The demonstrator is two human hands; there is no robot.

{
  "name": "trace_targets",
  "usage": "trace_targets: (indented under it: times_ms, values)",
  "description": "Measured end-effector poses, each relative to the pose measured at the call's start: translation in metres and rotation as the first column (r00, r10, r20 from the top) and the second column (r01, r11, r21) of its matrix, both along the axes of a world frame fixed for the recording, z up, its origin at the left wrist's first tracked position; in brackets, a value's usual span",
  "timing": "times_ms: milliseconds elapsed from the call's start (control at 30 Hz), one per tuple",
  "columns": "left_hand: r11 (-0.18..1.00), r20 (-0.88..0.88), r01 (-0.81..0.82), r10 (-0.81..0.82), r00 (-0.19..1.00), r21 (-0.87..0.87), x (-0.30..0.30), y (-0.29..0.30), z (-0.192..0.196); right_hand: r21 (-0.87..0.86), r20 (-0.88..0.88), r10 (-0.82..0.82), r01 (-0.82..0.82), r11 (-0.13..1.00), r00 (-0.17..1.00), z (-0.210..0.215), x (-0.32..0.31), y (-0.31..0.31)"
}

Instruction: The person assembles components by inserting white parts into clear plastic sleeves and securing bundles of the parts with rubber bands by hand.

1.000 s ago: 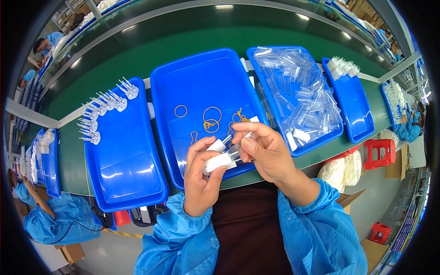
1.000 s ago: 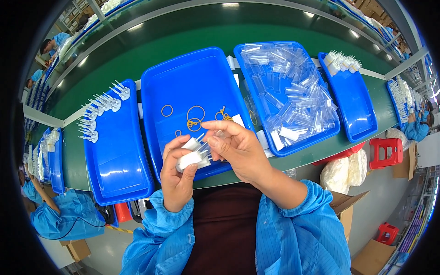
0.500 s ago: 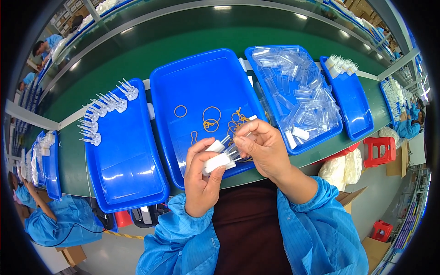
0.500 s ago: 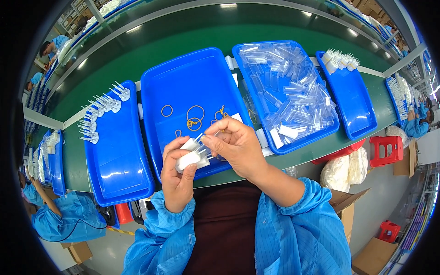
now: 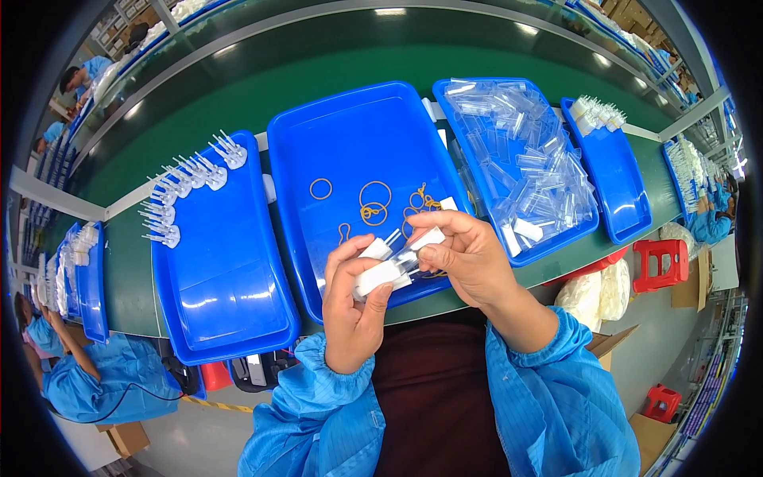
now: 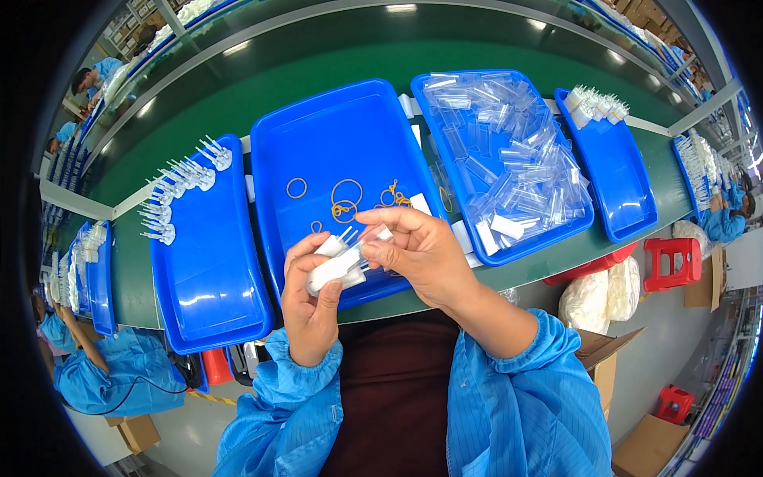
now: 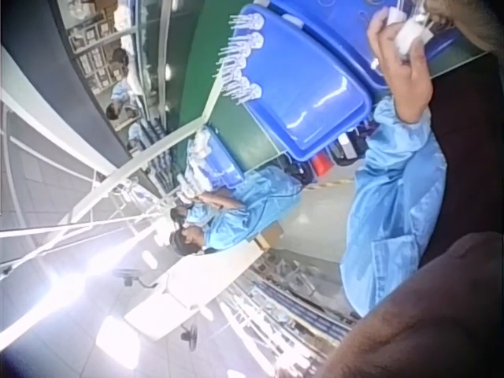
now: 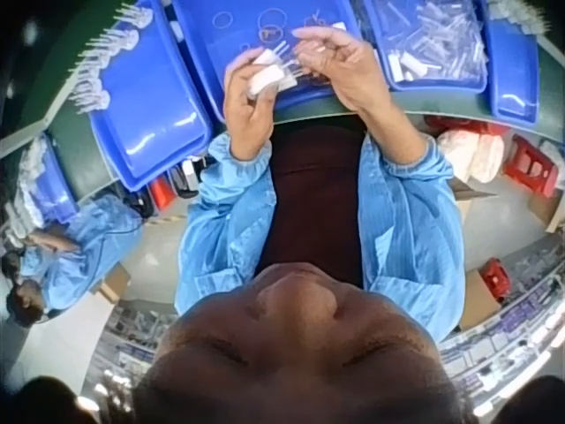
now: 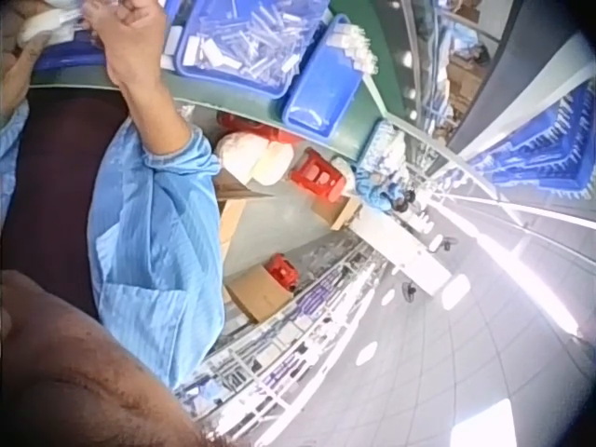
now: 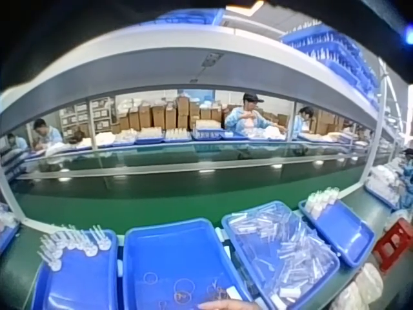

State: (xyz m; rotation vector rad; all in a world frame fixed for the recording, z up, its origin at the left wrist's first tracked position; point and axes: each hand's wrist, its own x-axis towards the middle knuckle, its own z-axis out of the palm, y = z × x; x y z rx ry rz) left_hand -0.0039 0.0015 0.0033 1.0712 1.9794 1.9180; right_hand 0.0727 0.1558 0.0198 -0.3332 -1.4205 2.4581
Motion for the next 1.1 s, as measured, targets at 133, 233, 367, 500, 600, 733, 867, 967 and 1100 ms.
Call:
trace_targets:
  times_ms: [133, 233, 367, 500, 600, 733, 867, 967, 1100]
  values:
    - [0.999, 0.121, 0.024, -0.029, 0.992, 0.036, 0.001, 0.001, 0.004, 0.05, -0.071, -0.004, 0.008, 0.999, 0.997, -0.005, 0.002, 0.001]
    - [0.999, 0.126, 0.03, -0.034, 0.991, 0.03, 0.0, 0.001, 0.004, 0.042, -0.093, -0.04, 0.044, 0.998, 0.995, -0.001, -0.002, -0.004]
    - [0.999, 0.139, 0.042, -0.044, 0.989, 0.018, -0.002, -0.001, 0.002, 0.159, -0.18, -0.082, 0.111, 0.981, 0.98, -0.002, -0.006, -0.001]
    - [0.999, 0.172, 0.037, -0.042, 0.984, 0.031, -0.001, -0.002, 0.001, 0.163, -0.273, -0.185, 0.235, 0.958, 0.944, -0.009, -0.003, 0.012]
    - [0.999, 0.128, 0.046, -0.047, 0.991, 0.014, 0.0, -0.001, 0.002, 0.235, -0.167, -0.238, 0.273, 0.933, 0.957, 0.001, -0.001, 0.012]
    - [0.998, 0.189, 0.03, -0.039, 0.981, 0.05, 0.0, -0.001, 0.0, 0.172, -0.09, -0.174, 0.187, 0.967, 0.981, 0.006, 0.0, 0.013]
    - [0.999, 0.157, 0.026, -0.031, 0.987, 0.035, 0.0, -0.002, 0.0, 0.101, -0.079, -0.115, 0.123, 0.987, 0.99, 0.008, 0.002, 0.01]
    - [0.999, 0.142, 0.025, -0.03, 0.989, 0.039, -0.001, -0.002, -0.001, 0.142, -0.094, -0.137, 0.15, 0.979, 0.986, 0.01, 0.003, 0.007]
    - [0.999, 0.108, 0.019, -0.023, 0.994, 0.044, -0.002, -0.002, -0.002, 0.203, -0.101, -0.156, 0.174, 0.964, 0.983, 0.01, 0.003, -0.001]
